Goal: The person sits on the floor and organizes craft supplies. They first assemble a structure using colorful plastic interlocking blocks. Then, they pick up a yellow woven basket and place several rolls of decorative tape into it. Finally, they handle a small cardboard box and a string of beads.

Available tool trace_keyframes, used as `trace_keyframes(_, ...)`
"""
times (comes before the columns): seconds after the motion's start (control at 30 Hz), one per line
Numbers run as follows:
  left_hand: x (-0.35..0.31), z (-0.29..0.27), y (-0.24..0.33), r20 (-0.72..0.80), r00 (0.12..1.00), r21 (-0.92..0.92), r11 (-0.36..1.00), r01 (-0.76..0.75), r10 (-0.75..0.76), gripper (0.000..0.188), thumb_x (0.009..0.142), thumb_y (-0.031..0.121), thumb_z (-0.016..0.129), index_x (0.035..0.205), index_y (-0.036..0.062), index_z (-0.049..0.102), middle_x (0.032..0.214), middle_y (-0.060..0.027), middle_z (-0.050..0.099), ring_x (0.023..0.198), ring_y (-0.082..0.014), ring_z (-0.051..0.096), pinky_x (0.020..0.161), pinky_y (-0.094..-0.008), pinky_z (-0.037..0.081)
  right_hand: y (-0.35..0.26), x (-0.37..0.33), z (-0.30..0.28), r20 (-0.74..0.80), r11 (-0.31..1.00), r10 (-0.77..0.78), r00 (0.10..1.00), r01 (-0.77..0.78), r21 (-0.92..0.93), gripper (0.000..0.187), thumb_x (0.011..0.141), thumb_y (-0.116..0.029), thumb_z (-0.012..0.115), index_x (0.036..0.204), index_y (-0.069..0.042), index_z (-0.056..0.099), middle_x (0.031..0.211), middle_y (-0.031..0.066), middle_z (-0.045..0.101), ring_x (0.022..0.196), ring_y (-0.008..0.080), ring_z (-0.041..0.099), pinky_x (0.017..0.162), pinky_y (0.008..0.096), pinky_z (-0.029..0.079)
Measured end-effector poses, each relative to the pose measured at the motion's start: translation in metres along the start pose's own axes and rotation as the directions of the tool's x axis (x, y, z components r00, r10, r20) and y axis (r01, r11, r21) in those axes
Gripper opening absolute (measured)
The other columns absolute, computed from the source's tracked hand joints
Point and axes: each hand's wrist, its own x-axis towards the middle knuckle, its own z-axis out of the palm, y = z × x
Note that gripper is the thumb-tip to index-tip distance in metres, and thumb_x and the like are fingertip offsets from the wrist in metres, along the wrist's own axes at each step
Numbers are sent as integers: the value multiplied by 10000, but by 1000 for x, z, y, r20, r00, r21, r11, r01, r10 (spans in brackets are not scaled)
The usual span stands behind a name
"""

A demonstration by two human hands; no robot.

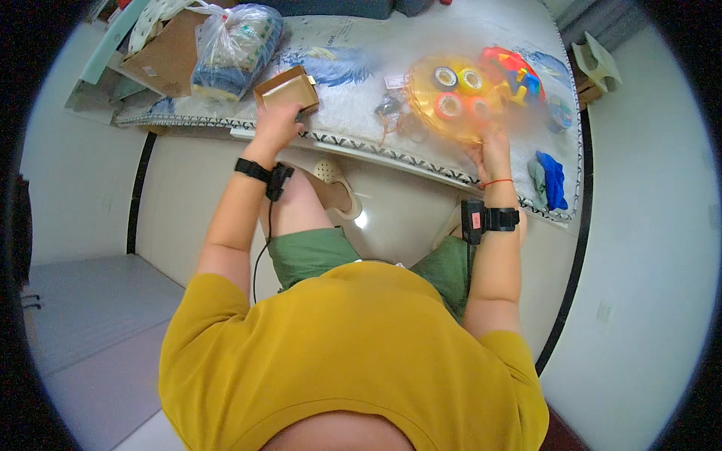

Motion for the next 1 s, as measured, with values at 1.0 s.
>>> trace_keyframes(1.0,-29,-85,24,-286,954,-207,966,-152,88,229,760,77,657,984,106,620,841,-97,602,798,-312,596,662,-422,474,116,60,194,339,958,203,919,-258,128,385,956,-244,573,1253,-26,458,1161,131,583,1011,187,617,875,339,548)
